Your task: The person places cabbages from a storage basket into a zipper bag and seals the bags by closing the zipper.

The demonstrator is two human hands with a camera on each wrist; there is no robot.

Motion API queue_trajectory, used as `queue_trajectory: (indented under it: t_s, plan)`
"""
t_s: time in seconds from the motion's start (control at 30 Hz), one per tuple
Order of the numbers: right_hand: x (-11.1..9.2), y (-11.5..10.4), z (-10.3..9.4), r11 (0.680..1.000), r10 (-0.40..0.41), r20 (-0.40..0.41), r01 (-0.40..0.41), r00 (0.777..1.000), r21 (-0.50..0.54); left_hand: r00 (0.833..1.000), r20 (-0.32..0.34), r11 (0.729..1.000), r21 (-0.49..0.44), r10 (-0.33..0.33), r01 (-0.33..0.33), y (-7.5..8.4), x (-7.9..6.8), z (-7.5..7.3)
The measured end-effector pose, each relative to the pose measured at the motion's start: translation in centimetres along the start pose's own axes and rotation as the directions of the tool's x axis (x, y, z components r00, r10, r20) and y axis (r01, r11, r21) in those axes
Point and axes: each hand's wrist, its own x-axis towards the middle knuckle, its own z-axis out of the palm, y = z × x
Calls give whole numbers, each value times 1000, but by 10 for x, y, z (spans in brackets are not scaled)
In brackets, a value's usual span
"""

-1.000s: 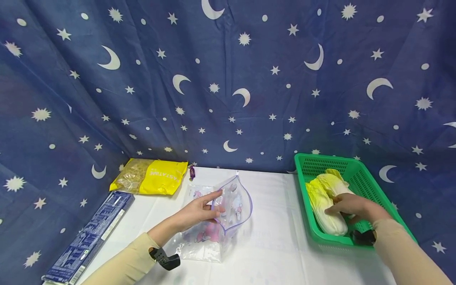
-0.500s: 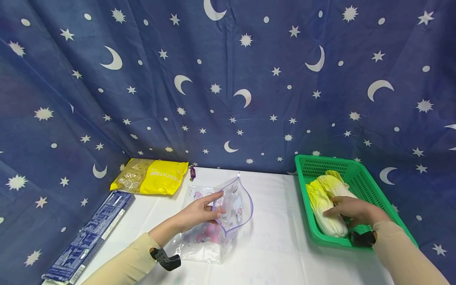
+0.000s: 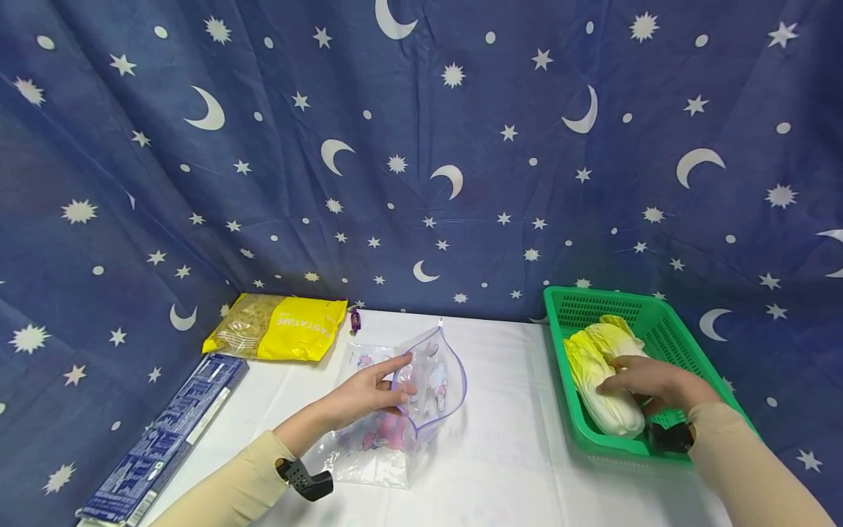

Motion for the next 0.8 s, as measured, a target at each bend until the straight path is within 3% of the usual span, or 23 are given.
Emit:
queue_trajectory:
  t_s: [0.37,0.6,0.8]
  plan:
    - [-18,-12,-17,1000,-4,17,4,1000,-19,1000,1,1000,9,6,-6,0,-1,0]
    - [-28,-17,-26,999,-16,17,15,1000,32,1000,-2,1000,-7,-3,3,0,0,1]
    - [-35,-21,-34,998,-59,7,59,998,25,1000,-2,1000,-16,-15,14,0,-1,1]
